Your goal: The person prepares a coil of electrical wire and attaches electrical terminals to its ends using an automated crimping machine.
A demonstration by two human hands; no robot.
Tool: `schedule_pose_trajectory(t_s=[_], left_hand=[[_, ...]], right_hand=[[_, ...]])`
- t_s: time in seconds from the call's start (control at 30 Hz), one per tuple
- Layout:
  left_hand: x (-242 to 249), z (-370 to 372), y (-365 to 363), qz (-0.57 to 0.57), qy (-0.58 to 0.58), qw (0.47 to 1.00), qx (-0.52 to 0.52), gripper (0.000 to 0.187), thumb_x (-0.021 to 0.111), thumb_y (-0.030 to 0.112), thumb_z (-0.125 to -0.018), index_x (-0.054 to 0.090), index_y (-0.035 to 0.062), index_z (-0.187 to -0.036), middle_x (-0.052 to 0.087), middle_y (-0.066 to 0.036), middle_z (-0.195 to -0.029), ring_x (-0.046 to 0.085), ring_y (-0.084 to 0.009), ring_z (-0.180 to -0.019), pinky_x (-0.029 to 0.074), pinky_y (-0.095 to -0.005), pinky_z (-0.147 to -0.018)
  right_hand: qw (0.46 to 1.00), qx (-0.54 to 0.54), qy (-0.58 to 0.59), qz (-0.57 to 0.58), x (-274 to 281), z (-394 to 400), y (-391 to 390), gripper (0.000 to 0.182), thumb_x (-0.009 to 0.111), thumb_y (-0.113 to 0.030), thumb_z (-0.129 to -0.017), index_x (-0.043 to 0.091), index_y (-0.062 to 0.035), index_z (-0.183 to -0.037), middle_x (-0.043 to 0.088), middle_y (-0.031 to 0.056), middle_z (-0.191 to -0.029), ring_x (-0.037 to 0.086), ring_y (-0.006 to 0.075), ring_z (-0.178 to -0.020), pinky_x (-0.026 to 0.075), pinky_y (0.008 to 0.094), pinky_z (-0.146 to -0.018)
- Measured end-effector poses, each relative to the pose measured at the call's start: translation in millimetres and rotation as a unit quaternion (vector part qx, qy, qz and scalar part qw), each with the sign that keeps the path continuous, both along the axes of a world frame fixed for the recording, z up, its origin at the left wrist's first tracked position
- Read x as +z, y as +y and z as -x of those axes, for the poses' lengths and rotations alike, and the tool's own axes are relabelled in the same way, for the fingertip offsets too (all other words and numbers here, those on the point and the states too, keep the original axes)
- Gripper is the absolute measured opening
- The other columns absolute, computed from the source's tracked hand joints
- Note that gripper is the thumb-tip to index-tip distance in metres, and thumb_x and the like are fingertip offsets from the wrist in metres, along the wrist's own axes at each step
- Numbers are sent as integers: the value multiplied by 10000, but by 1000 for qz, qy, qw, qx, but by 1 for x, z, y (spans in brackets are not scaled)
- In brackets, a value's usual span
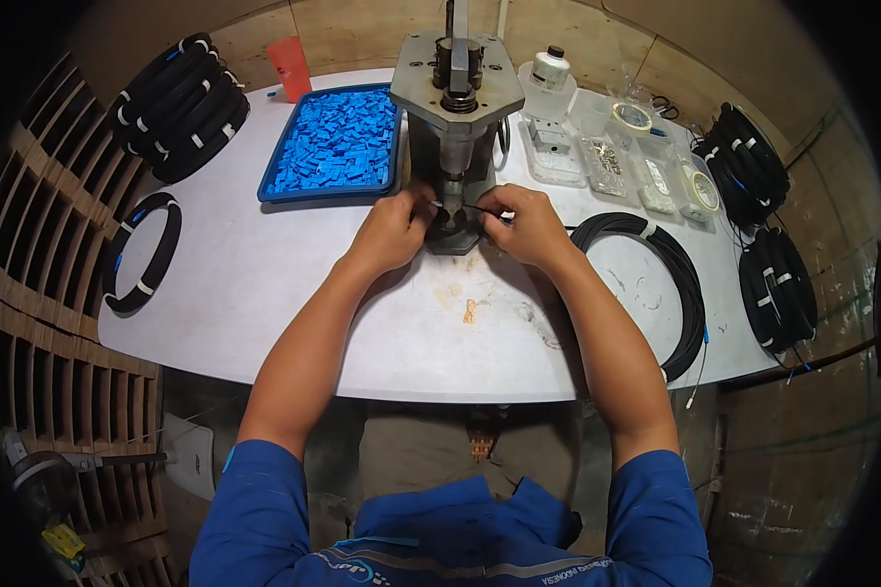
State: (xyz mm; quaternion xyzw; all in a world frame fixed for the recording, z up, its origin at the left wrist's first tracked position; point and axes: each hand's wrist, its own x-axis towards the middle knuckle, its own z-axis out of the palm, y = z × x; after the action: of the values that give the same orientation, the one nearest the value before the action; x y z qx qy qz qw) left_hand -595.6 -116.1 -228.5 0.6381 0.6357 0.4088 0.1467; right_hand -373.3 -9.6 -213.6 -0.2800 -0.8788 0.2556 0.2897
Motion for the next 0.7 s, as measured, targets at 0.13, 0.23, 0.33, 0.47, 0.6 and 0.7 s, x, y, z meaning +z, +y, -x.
schedule_pose_trajectory(t_s=[0.13,0.23,0.33,0.47,0.6,0.7], left_hand=[[1,0,0,4,3,1000,2,180,595,65,-976,617,2,-1144,750,-186,-996,740,-353,-970,556,-421,-861],[3,-2,-2,3,2,1000,6,186,598,73,-980,617,2,-1151,747,-192,-994,738,-355,-960,554,-420,-853],[2,-2,-2,0,-5,1000,8,193,606,80,-981,618,2,-1156,744,-197,-992,736,-357,-949,551,-420,-844],[0,-1,0,4,-11,1000,9,197,605,75,-976,618,2,-1158,745,-197,-993,738,-355,-952,553,-420,-849],[-2,0,1,-7,-2,1000,8,204,596,61,-967,619,0,-1160,750,-194,-993,743,-348,-965,557,-417,-860],[-2,-1,0,-10,-1,1000,8,209,596,58,-963,620,-1,-1162,752,-194,-997,744,-349,-970,560,-417,-864]], right_hand=[[1000,0,-1,-5,0,0,0,184,751,-70,-862,755,-12,-1036,761,128,-945,748,249,-879,589,349,-844],[1000,0,-2,-11,0,0,0,184,750,-70,-860,755,-13,-1035,756,129,-950,745,247,-885,587,349,-849],[1000,-1,-2,-9,1,0,0,183,749,-69,-858,757,-15,-1033,749,128,-952,741,249,-890,585,351,-852],[1000,1,-1,-12,1,0,0,177,747,-68,-856,756,-17,-1025,742,125,-946,739,253,-886,584,353,-850],[1000,3,4,-15,-1,0,1,169,742,-69,-856,756,-16,-1017,735,125,-946,739,257,-885,584,353,-845],[1000,2,6,-14,-1,0,0,169,740,-70,-857,756,-18,-1017,733,125,-946,739,258,-885,585,353,-843]])
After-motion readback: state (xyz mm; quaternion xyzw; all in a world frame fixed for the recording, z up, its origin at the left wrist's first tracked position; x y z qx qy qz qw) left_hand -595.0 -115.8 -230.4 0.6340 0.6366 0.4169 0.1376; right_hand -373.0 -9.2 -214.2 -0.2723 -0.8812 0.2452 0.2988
